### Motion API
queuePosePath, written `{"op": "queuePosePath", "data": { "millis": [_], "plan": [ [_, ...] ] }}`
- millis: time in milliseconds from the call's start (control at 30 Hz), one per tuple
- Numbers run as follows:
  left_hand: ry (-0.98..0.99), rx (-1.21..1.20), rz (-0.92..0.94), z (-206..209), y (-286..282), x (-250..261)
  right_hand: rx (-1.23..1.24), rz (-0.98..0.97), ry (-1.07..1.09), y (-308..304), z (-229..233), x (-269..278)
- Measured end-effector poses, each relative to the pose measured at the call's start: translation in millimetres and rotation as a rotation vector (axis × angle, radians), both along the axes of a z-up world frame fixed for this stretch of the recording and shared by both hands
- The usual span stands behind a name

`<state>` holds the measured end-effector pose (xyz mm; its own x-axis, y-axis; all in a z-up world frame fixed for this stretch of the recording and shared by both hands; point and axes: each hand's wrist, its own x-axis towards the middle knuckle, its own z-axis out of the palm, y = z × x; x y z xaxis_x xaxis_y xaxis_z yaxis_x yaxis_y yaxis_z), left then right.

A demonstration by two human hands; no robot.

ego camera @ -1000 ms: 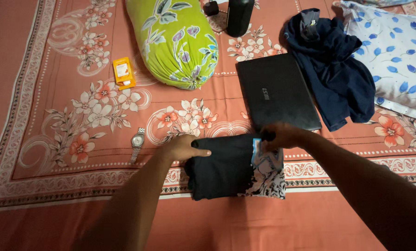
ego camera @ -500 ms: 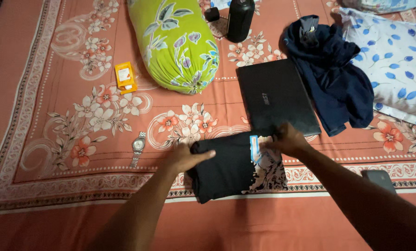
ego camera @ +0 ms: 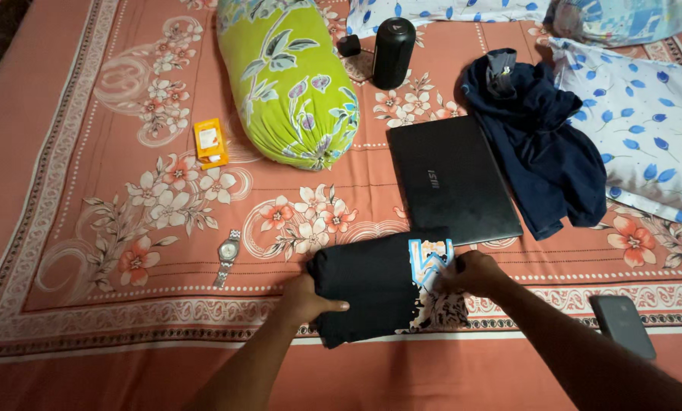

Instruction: The person folds a black shirt with a tiger graphic on a bed, smooths it out, and then carries it across the room to place it on a stack of other garments.

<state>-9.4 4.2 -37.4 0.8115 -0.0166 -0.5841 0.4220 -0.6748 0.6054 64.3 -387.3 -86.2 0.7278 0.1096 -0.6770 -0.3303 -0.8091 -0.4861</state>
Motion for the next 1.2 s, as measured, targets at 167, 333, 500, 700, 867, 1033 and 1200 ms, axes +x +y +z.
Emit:
{"op": "queuePosePath", "data": {
  "millis": [167,333,500,700,867,1033,1200],
  "plan": [
    [-0.118,0.032,-0.065,-8.8,-2.2,-2.2,-0.128,0.086,-0.131,0.6,-14.8,-0.4],
    [-0.208,0.173,-0.18,6.9,-10.1,1.6,-0.138,0.082,-0.176,2.6,-21.7,-1.7],
    [-0.259,-0.206,0.087,39.2,-19.1,1.0,-0.167,0.102,-0.084,10.8,11.6,-2.9],
    [-0.055,-0.277,0.413,43.6,-34.5,0.6,0.219,-0.278,0.132,31.7,58.2,-15.6],
    [0.122,-0.477,0.477,34.9,-28.8,-1.2,0.679,-0.457,0.27,38.7,60.3,-23.8],
    [0.229,-0.512,0.591,41.9,-25.1,-6.7,0.635,-0.512,0.298,40.6,66.8,-34.6],
    [0.216,-0.59,0.622,46.9,-24.0,-15.0,0.57,-0.473,0.331,45.0,83.5,-43.1]
  ]
}}
